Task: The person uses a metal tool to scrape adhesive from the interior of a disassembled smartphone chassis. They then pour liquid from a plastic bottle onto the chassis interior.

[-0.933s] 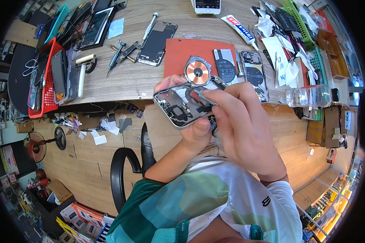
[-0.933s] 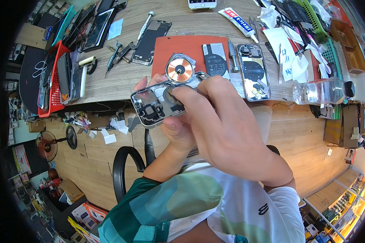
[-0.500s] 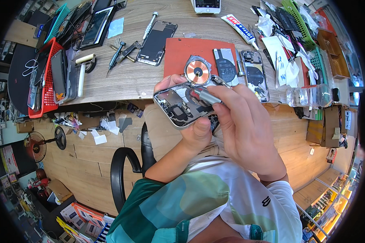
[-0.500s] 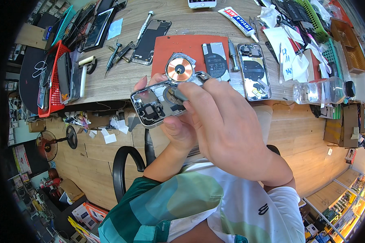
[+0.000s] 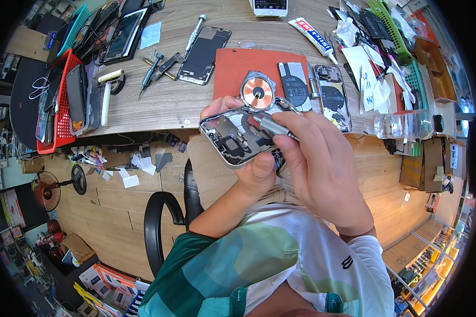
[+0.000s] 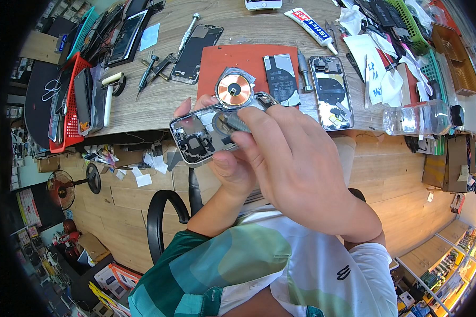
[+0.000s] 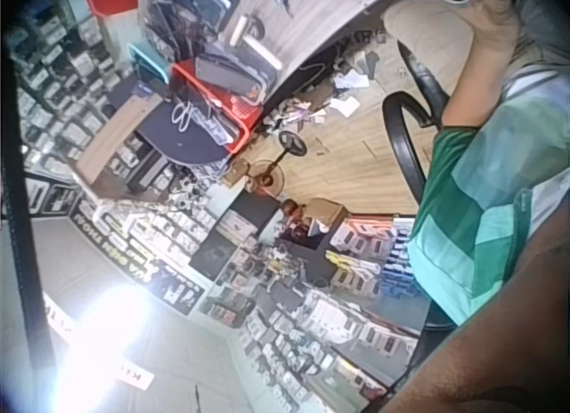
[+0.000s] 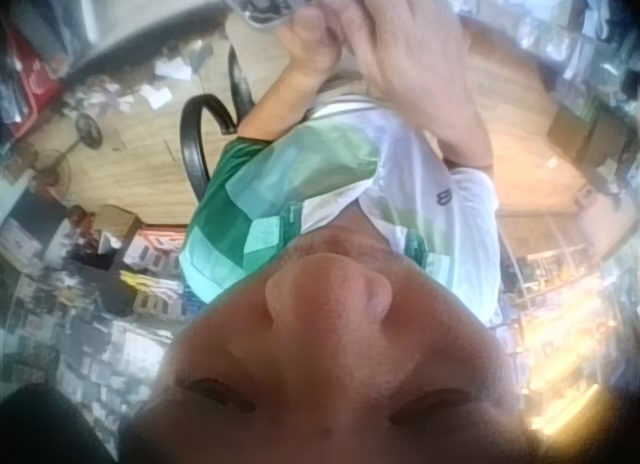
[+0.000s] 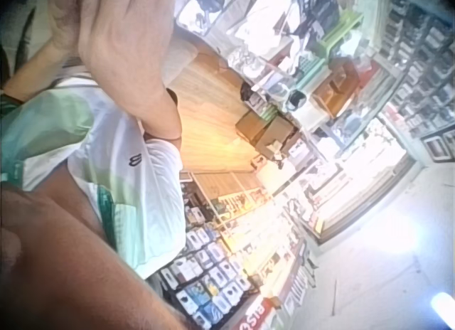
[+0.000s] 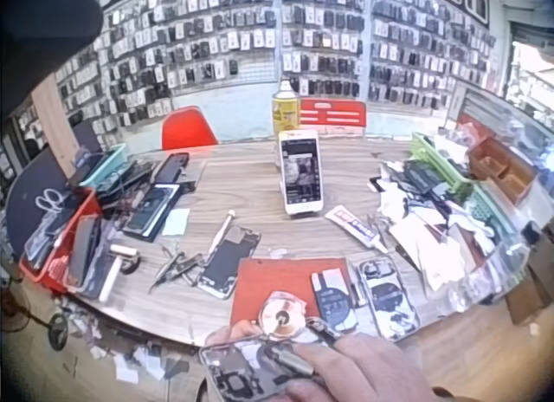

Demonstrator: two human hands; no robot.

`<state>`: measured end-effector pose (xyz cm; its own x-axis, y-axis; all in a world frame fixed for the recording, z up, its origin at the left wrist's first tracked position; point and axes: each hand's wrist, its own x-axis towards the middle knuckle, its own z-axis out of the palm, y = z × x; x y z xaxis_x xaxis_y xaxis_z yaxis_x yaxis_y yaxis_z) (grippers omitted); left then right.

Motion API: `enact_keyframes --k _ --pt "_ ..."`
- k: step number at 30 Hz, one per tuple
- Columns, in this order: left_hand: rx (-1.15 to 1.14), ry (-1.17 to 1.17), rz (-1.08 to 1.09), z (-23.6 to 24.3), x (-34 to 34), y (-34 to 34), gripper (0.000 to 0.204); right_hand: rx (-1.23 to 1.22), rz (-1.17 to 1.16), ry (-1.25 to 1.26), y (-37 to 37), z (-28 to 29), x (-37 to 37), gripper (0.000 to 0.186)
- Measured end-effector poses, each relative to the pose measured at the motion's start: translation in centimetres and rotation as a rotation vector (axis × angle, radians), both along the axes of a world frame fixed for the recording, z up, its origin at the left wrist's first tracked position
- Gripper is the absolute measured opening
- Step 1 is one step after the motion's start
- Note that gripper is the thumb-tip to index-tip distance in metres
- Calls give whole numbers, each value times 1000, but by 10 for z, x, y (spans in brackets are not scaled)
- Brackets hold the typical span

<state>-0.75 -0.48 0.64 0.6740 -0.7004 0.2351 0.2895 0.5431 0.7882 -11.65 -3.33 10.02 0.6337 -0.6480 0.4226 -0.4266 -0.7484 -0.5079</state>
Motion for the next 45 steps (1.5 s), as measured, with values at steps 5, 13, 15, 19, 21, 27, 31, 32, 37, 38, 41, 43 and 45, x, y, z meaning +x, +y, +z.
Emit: enact_keyframes --k 5,13,15,19,21,27,31,32,37,38,41,43,45 --pt "7 -1 10 -1 -1 0 115 61 39 -67 0 -1 -1 39" --pt "22 14 -5 5 -2 -1 115 97 38 -88 3 2 1 35" --pt "25 19 -4 5 -2 0 115 88 52 -80 2 -1 -1 38" --pt "30 27 -2 6 -2 0 115 87 53 -76 2 -2 -3 41" --pt "25 18 6 4 -1 0 116 88 52 -78 2 -2 -3 41" --pt "-13 56 13 1 -2 -2 115 99 48 -84 3 -2 -5 39" --pt "-37 81 10 1 -2 -3 114 65 54 -123 -1 3 -8 36" --pt "-44 77 4 1 -1 -3 113 58 52 -136 -2 4 -9 35" --pt "-18 59 -11 3 0 -1 114 95 51 -156 -2 5 -2 33" --pt "-9 59 -24 5 0 -1 114 101 55 -158 -2 4 -1 33" --pt "2 54 -1 6 -2 -3 115 86 75 -169 -2 0 2 33" --pt "24 40 2 8 -1 -1 116 70 78 -162 -2 0 3 34" --pt "34 25 10 8 -1 -1 117 63 80 -160 -2 -1 5 35"
